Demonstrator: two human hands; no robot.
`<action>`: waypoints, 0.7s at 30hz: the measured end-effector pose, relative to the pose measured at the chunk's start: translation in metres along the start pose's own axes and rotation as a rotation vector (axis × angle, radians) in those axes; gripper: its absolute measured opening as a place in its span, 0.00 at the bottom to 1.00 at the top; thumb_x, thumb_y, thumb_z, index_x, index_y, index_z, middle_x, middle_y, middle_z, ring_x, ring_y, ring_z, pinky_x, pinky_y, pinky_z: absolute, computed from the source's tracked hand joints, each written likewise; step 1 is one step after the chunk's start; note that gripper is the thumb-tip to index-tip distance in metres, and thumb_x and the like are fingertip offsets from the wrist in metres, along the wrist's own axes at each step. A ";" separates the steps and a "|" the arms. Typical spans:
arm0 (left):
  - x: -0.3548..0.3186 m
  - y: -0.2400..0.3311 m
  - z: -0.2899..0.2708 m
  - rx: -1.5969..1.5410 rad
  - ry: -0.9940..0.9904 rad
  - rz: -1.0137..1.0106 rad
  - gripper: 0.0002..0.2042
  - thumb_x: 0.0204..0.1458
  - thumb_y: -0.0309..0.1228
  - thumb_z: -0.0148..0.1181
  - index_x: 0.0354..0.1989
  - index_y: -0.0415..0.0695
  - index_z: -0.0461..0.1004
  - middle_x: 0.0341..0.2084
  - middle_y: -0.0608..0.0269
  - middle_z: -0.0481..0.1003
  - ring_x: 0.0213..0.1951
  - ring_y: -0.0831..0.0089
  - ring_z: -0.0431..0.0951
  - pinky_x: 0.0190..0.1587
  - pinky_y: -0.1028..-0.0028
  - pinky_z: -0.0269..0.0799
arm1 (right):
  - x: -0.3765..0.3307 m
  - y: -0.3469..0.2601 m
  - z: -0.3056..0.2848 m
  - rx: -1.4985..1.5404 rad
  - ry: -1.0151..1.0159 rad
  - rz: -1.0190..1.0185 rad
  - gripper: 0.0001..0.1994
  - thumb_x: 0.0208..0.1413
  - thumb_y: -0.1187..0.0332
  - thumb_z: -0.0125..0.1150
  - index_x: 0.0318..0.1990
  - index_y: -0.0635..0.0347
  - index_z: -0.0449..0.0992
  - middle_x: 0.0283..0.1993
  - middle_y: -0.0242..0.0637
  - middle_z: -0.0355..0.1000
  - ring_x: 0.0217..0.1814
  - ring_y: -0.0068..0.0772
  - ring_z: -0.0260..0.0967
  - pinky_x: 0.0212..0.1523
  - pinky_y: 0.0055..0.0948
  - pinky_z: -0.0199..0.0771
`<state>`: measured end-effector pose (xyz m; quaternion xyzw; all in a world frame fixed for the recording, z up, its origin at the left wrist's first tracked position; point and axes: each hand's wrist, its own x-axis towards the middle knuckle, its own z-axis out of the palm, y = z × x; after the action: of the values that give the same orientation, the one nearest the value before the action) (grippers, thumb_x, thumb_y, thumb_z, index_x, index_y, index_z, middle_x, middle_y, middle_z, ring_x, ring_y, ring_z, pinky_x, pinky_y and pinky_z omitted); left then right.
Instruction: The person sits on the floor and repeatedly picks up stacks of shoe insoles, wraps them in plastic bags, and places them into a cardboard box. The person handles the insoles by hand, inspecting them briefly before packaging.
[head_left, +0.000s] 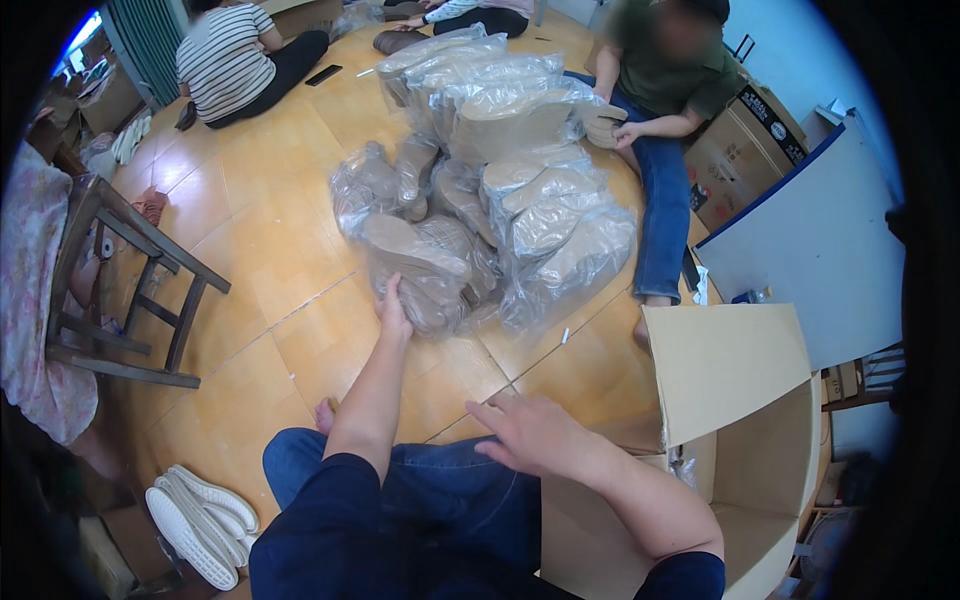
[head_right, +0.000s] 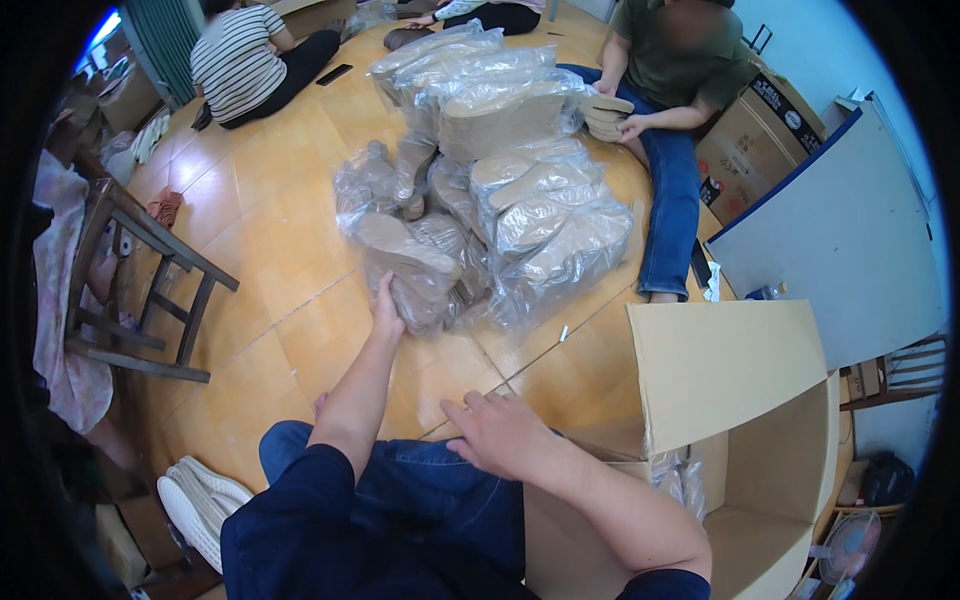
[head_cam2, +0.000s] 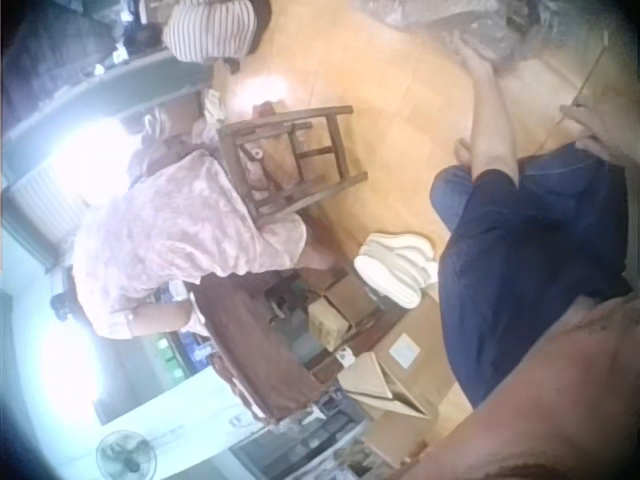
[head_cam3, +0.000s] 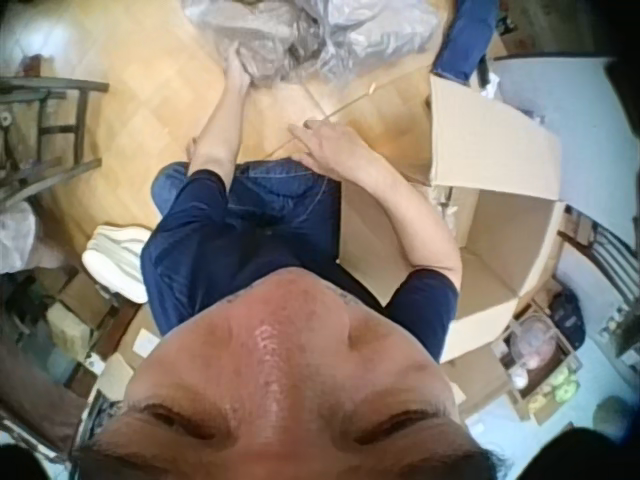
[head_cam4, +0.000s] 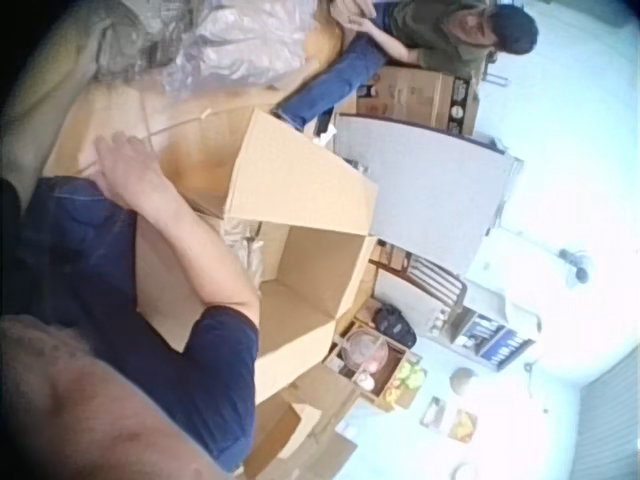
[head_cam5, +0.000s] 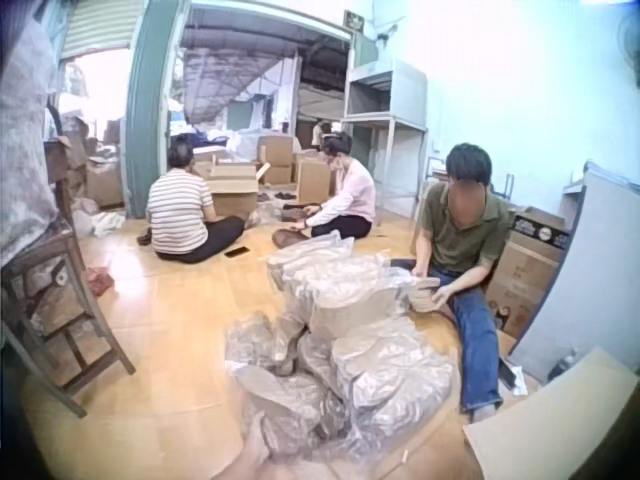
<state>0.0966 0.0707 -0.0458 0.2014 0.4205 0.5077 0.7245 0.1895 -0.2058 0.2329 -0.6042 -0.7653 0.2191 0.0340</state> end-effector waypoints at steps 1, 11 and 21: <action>-0.006 0.005 -0.006 -0.172 -0.109 -0.132 0.32 0.52 0.45 0.60 0.62 0.41 0.61 0.55 0.55 0.70 0.55 0.60 0.71 0.58 0.59 0.68 | 0.002 0.002 -0.002 -0.007 -0.007 0.010 0.25 0.58 0.55 0.57 0.58 0.59 0.67 0.43 0.47 0.72 0.43 0.49 0.73 0.45 0.43 0.73; -0.146 0.107 -0.010 -0.418 -0.286 0.118 0.22 0.56 0.45 0.48 0.54 0.43 0.69 0.44 0.62 0.75 0.46 0.65 0.75 0.51 0.65 0.71 | 0.009 -0.005 -0.030 0.608 0.536 0.203 0.25 0.62 0.57 0.54 0.60 0.65 0.67 0.51 0.49 0.72 0.53 0.41 0.71 0.54 0.34 0.70; -0.304 0.175 0.005 0.320 -0.458 0.401 0.21 0.54 0.31 0.48 0.56 0.36 0.65 0.51 0.56 0.71 0.54 0.67 0.70 0.57 0.68 0.64 | -0.014 -0.076 -0.033 1.183 0.244 -0.207 0.41 0.59 0.51 0.59 0.70 0.64 0.47 0.70 0.49 0.52 0.72 0.37 0.48 0.68 0.36 0.54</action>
<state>-0.0383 -0.1327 0.2061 0.4997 0.2734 0.5092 0.6452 0.1347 -0.2225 0.2943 -0.4263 -0.5592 0.5318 0.4720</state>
